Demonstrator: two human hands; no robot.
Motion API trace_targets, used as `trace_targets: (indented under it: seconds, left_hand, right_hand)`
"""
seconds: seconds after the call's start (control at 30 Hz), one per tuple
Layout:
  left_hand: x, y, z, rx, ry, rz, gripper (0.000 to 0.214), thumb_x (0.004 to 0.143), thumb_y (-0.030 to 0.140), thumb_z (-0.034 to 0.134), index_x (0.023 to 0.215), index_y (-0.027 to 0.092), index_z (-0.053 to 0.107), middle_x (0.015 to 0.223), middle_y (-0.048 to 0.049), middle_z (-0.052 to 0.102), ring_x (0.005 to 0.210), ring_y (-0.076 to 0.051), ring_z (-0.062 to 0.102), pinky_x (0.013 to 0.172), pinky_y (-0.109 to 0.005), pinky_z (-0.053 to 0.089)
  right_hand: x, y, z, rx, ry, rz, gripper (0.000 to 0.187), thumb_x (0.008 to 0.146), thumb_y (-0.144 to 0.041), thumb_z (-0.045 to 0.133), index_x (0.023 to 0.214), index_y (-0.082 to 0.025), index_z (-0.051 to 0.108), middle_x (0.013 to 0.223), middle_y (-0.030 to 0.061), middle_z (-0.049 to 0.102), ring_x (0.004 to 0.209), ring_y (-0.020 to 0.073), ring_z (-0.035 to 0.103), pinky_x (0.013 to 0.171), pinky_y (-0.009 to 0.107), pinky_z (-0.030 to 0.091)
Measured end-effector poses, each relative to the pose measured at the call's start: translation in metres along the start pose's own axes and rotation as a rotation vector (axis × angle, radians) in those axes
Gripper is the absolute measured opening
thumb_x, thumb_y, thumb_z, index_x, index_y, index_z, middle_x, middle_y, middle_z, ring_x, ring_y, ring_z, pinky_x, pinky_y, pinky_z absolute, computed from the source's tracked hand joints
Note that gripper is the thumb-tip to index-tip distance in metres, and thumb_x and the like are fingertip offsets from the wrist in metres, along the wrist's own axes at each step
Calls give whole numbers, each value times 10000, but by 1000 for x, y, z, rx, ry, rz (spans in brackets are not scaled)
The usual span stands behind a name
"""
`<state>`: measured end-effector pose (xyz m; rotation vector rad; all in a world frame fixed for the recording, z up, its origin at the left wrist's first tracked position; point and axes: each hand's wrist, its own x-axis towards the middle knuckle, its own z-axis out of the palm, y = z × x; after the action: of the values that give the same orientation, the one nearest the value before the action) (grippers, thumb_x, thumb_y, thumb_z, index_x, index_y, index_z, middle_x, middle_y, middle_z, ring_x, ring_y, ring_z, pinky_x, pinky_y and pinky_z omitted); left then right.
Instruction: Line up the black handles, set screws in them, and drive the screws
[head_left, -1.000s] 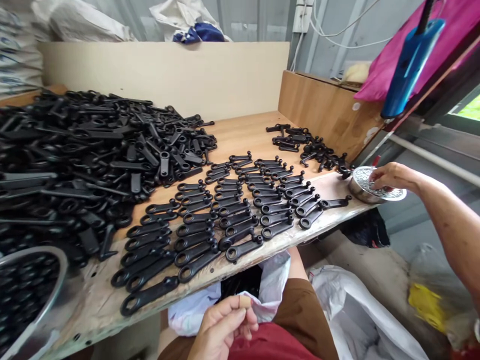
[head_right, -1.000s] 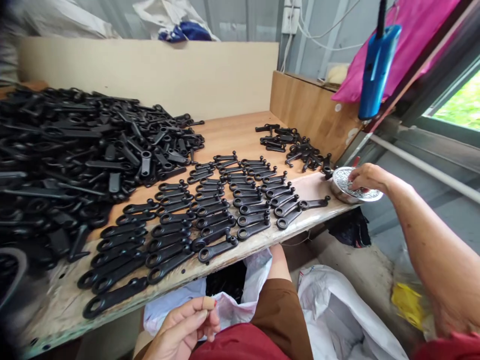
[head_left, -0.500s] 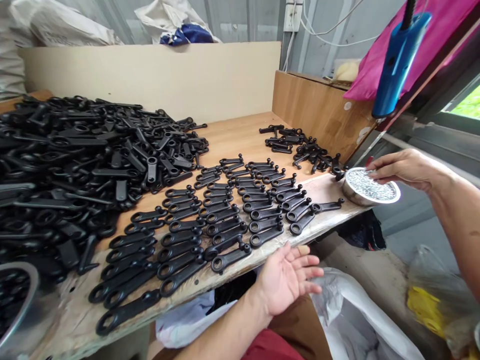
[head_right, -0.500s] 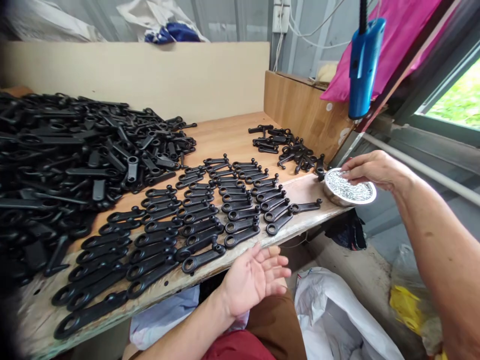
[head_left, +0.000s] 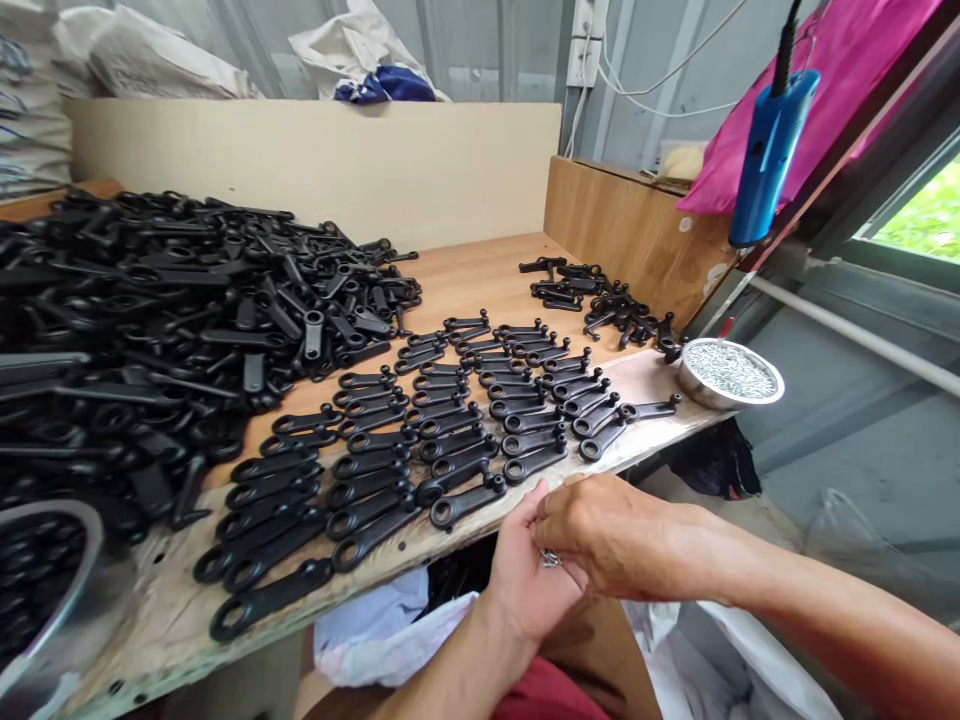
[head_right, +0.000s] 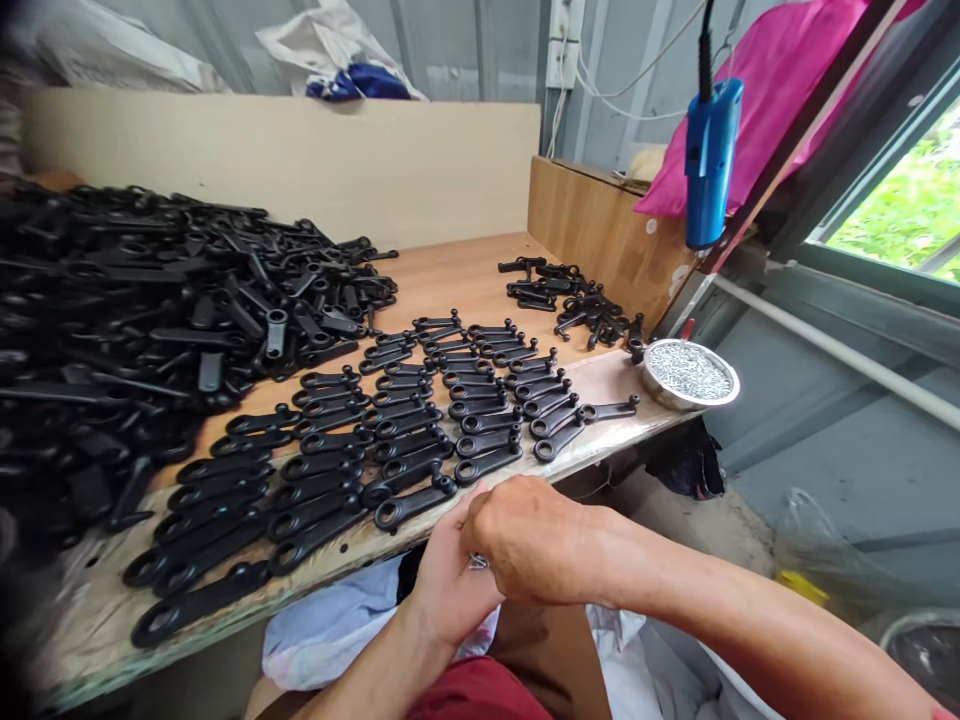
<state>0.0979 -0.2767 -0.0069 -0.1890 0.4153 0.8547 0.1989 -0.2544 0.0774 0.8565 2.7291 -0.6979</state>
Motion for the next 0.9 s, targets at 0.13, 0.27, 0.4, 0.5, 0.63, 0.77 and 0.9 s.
trace_targets:
  seconds: [0.13, 0.27, 0.4, 0.5, 0.63, 0.77, 0.9]
  left_hand:
    - [-21, 12, -4, 22, 1, 50, 493, 982, 296, 251, 791, 85, 654, 685, -62, 680, 646, -161, 650, 672, -296, 496]
    - [-33, 25, -11, 48, -6, 26, 562, 983, 305, 198, 838, 64, 685, 845, -132, 710, 826, -226, 671, 716, -327, 512]
    - [-35, 38, -30, 83, -107, -22, 436, 968, 277, 309, 902, 94, 699, 910, -108, 713, 875, -211, 665, 752, -313, 518]
    - [-32, 42, -41, 124, -228, -67, 238, 895, 251, 508, 948, 116, 696, 958, -87, 707, 916, -206, 655, 780, -301, 518]
    - [-30, 45, -34, 164, -275, -111, 214, 830, 284, 617, 956, 131, 696, 946, -68, 711, 898, -191, 660, 754, -272, 527]
    - [-41, 74, -17, 282, -232, -87, 227, 862, 350, 563, 942, 193, 706, 948, -46, 713, 926, -207, 652, 742, -291, 532]
    - [-56, 119, -5, 450, -30, 64, 202, 824, 410, 600, 917, 271, 714, 990, -44, 701, 988, -278, 626, 735, -382, 547]
  right_hand:
    - [-5, 4, -4, 206, 328, -127, 213, 728, -14, 481, 764, -133, 655, 748, 49, 655, 685, 114, 584, 615, 193, 420]
    - [-20, 48, -13, 113, 563, 335, 190, 822, -143, 480, 856, -151, 667, 835, 55, 677, 780, 128, 617, 718, 197, 446]
    - [-38, 106, -11, -172, 409, 1050, 262, 869, -206, 431, 1004, -148, 648, 990, 129, 672, 913, 227, 618, 779, 314, 453]
    - [-43, 139, 1, -184, 301, 1215, 269, 888, -244, 428, 1005, -110, 629, 903, 152, 671, 823, 238, 634, 707, 364, 473]
    - [-44, 153, 9, -192, 218, 1257, 227, 894, -257, 443, 1002, -164, 620, 912, 100, 671, 819, 204, 637, 683, 322, 474]
    - [-56, 134, -15, -235, 222, 1344, 270, 868, -218, 390, 950, -199, 647, 925, 161, 673, 833, 316, 644, 587, 342, 429]
    - [-37, 119, -64, -322, 362, 1340, 337, 883, -348, 362, 1082, -243, 612, 1002, 146, 664, 898, 338, 623, 632, 357, 423]
